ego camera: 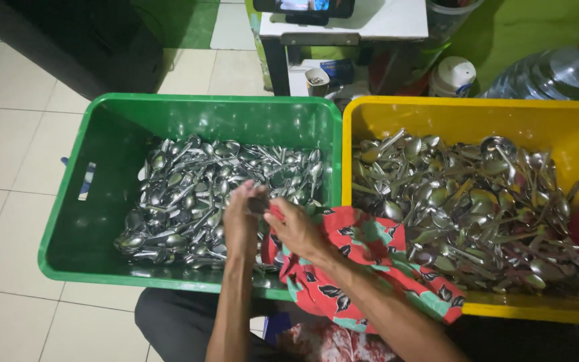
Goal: Wiping and drying metal spoons with a cloth and moving them from one bin to another.
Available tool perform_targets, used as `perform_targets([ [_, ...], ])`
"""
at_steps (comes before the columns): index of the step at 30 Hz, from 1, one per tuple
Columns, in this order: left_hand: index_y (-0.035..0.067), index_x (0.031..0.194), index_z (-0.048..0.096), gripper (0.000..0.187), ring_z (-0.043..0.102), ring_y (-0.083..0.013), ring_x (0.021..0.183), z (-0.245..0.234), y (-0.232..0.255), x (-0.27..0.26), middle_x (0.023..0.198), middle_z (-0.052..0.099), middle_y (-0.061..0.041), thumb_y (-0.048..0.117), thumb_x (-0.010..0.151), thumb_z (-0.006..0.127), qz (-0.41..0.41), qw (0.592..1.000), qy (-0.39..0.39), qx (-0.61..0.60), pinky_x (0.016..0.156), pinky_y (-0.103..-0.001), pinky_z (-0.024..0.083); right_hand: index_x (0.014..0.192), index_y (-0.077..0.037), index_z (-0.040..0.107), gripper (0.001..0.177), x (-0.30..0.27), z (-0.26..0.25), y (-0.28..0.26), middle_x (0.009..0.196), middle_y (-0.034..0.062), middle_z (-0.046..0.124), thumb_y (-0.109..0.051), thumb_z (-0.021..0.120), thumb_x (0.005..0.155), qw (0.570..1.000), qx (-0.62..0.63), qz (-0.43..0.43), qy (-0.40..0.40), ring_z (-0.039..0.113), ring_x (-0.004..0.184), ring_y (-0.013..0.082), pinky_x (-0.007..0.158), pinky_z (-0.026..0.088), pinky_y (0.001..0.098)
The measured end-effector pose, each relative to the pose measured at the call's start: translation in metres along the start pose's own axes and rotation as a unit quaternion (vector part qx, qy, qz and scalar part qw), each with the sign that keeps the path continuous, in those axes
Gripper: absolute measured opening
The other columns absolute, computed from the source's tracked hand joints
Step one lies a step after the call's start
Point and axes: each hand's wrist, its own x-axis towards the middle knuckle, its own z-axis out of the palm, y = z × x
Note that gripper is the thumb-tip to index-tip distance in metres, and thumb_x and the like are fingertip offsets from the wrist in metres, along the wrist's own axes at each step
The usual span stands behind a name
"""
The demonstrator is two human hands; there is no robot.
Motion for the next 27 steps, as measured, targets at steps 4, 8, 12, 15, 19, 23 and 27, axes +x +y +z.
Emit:
perform_targets([
  [4,-0.003,0.126,0.060,0.042,0.067,-0.0293,0.113,-0.010,-0.007,-0.008,0.109,0.073,-0.020,0.032,0.103,0.053,0.150,0.964,-0.139,0.169,0.103,-0.043,0.050,0.099,-0.016,0.066,0.018,-0.007,0.010,0.020,0.074,0.0090,0.070,-0.032,0.071,0.092,0.997,-0.022,0.067,-0.018,0.072,0.078,0.0322,0.063,0.054,0.0413],
  [8,0.008,0.102,0.067,0.039,0.059,-0.0176,0.054,-0.027,-0.013,0.026,0.070,0.074,-0.008,0.036,0.108,0.042,0.222,0.922,0.027,0.317,0.051,-0.031,0.048,0.101,-0.007,0.069,0.021,-0.008,-0.001,-0.010,0.073,0.0143,0.068,-0.027,0.068,0.095,0.986,0.078,0.093,-0.114,0.066,0.072,0.0276,0.065,0.051,0.0416],
  [12,0.012,0.103,0.066,0.045,0.060,-0.0137,0.053,-0.085,-0.013,0.084,0.068,0.071,-0.007,0.043,0.111,0.034,0.256,0.922,0.065,0.283,0.042,-0.023,0.043,0.095,-0.006,0.069,0.026,-0.008,0.000,-0.008,0.075,0.0196,0.069,-0.031,0.062,0.101,0.982,0.090,0.101,-0.131,0.067,0.073,0.0332,0.067,0.051,0.0432],
  [15,0.012,0.098,0.065,0.038,0.067,-0.0178,0.051,-0.105,-0.003,0.119,0.067,0.072,-0.010,0.038,0.105,0.039,0.200,0.950,0.158,0.183,0.041,-0.030,0.055,0.100,-0.002,0.066,0.033,-0.012,0.018,0.021,0.082,0.0259,0.070,-0.032,0.054,0.105,0.977,0.009,0.109,-0.184,0.069,0.085,0.0445,0.075,0.051,0.0522],
  [19,0.013,0.129,0.050,0.048,0.068,-0.0333,0.093,0.001,0.042,0.030,0.118,0.068,-0.018,0.048,0.098,0.039,0.125,0.978,-0.009,0.166,0.081,-0.053,0.044,0.106,-0.011,0.059,0.026,-0.011,0.034,0.028,0.100,0.0165,0.070,-0.034,0.059,0.094,0.945,-0.173,0.099,-0.261,0.070,0.104,0.0354,0.085,0.055,0.0452],
  [23,0.001,0.160,-0.006,0.077,0.029,-0.0596,0.142,0.093,0.057,-0.070,0.158,0.025,-0.039,0.042,0.105,0.029,0.100,0.890,-0.366,0.253,0.107,-0.080,0.017,0.116,-0.010,0.064,0.035,-0.010,0.038,0.025,0.114,0.0175,0.071,-0.038,0.058,0.094,0.913,-0.241,0.116,-0.308,0.069,0.113,0.0354,0.093,0.056,0.0455],
  [27,0.006,0.130,0.066,0.041,0.066,-0.0352,0.118,0.058,-0.006,-0.007,0.119,0.071,-0.016,0.033,0.100,0.063,0.252,0.792,-0.385,0.402,0.104,-0.047,0.048,0.121,-0.012,0.066,0.043,-0.013,0.065,0.077,0.122,0.0165,0.070,-0.042,0.060,0.091,0.897,-0.265,0.107,-0.337,0.068,0.115,0.0347,0.094,0.057,0.0456],
])
